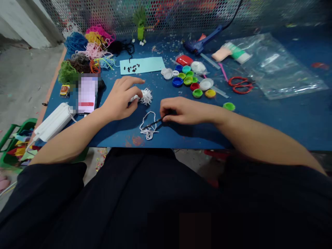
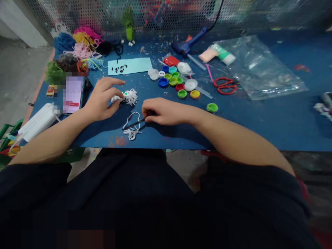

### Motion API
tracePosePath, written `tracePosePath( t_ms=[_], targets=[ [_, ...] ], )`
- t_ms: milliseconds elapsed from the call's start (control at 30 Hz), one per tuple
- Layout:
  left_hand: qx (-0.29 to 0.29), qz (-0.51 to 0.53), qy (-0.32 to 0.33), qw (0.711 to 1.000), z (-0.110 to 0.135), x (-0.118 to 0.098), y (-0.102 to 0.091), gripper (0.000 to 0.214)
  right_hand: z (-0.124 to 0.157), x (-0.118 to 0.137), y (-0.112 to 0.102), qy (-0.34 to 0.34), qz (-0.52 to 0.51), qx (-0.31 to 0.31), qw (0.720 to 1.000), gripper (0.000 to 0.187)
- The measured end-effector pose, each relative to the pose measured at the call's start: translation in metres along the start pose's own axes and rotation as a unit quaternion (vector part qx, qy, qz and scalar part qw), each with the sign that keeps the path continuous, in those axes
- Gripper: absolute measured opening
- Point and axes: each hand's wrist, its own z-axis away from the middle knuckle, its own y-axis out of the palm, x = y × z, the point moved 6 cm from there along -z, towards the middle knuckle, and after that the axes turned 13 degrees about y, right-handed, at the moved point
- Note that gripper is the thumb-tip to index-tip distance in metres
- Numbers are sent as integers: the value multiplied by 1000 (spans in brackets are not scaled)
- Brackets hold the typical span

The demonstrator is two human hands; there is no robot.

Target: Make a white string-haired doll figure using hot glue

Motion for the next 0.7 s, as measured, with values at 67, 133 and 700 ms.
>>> tracePosePath(
  t_ms=[67, 133, 700],
  targets=[
    [-32, -3, 24, 999, 0, -3, 1, 22, -1, -7, -7, -8, -66, -34, 997, 19],
    [-47, 1, 45, 998, 1, -7, 3, 21, -1, -11, -10, -1, -125, -63, 990, 20],
    [-40, 487, -89, 868, -8, -46, 25, 16, 11, 22, 24, -117, -91, -183, 972, 17]
  ],
)
